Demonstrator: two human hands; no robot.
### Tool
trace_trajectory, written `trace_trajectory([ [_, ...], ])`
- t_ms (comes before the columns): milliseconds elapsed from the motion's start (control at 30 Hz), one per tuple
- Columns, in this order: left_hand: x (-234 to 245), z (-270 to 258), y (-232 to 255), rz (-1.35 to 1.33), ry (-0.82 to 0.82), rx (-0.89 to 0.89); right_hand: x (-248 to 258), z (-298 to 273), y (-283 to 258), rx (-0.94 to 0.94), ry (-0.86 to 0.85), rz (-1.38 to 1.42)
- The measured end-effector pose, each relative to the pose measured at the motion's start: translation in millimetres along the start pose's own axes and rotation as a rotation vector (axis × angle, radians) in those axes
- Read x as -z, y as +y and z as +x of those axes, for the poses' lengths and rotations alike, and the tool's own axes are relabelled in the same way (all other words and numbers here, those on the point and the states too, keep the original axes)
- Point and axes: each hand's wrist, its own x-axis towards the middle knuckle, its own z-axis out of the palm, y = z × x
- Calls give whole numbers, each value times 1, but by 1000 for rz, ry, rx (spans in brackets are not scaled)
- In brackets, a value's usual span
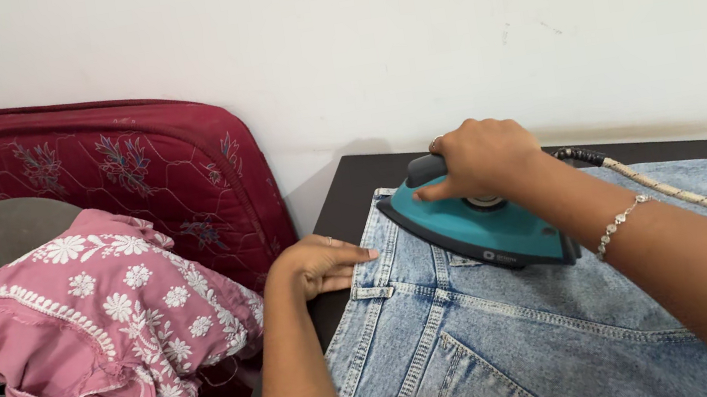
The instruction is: The person irons a pair of light blue denim jeans laid flat on a dark table using a teal electric iron. They systematically smooth the legs, waist, and pockets, then fold the jeans and place them on a nearby chair.
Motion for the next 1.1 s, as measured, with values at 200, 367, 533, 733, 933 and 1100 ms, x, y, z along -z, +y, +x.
trace_trajectory([
  [200,-2,-4,1,15,17,43,4,6,3,165,-47,-57],
  [367,-2,-5,5,108,90,106,-2,10,-10,-2,-69,2],
  [533,-10,-12,11,213,123,162,1,7,-7,111,-55,-17],
  [733,-6,-26,12,237,101,105,-6,4,-17,-46,1,20],
  [933,4,-42,7,220,-23,141,4,-3,-13,166,5,-59],
  [1100,4,-30,4,236,26,129,-2,-3,-27,-60,21,12],
])
